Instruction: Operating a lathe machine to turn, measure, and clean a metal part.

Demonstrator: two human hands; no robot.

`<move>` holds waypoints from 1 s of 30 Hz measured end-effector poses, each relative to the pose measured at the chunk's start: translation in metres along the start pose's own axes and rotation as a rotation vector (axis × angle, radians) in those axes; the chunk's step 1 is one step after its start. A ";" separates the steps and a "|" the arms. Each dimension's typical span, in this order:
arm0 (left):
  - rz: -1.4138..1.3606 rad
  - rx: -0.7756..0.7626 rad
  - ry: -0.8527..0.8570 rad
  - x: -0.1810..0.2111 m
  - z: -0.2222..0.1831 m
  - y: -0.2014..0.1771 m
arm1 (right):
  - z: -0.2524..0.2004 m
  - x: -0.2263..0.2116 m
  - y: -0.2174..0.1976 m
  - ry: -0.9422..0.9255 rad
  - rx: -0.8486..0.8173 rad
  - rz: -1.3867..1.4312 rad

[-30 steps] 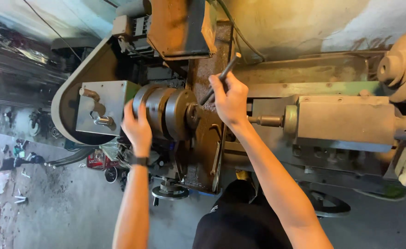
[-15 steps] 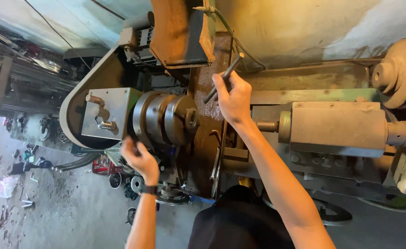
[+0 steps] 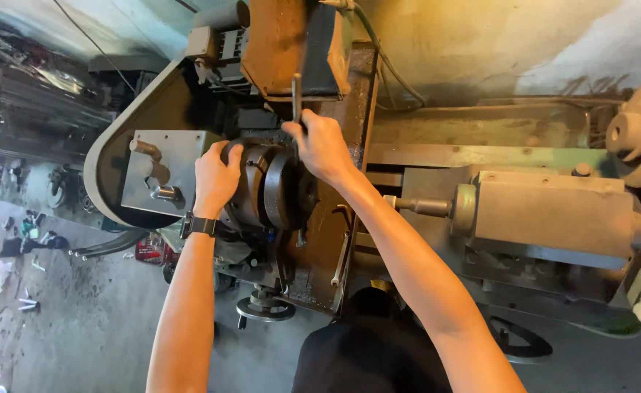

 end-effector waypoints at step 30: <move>-0.303 0.616 -0.159 -0.051 -0.179 0.023 | -0.012 -0.011 -0.053 0.043 0.214 0.224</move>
Point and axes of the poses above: each hand's wrist, its own z-axis towards the middle knuckle, its own y-axis out of the palm, x = y × z, the point moved 9 cm from there along z, towards the middle knuckle, and after that the axes turned 4 degrees about x, right-handed, at the moved point
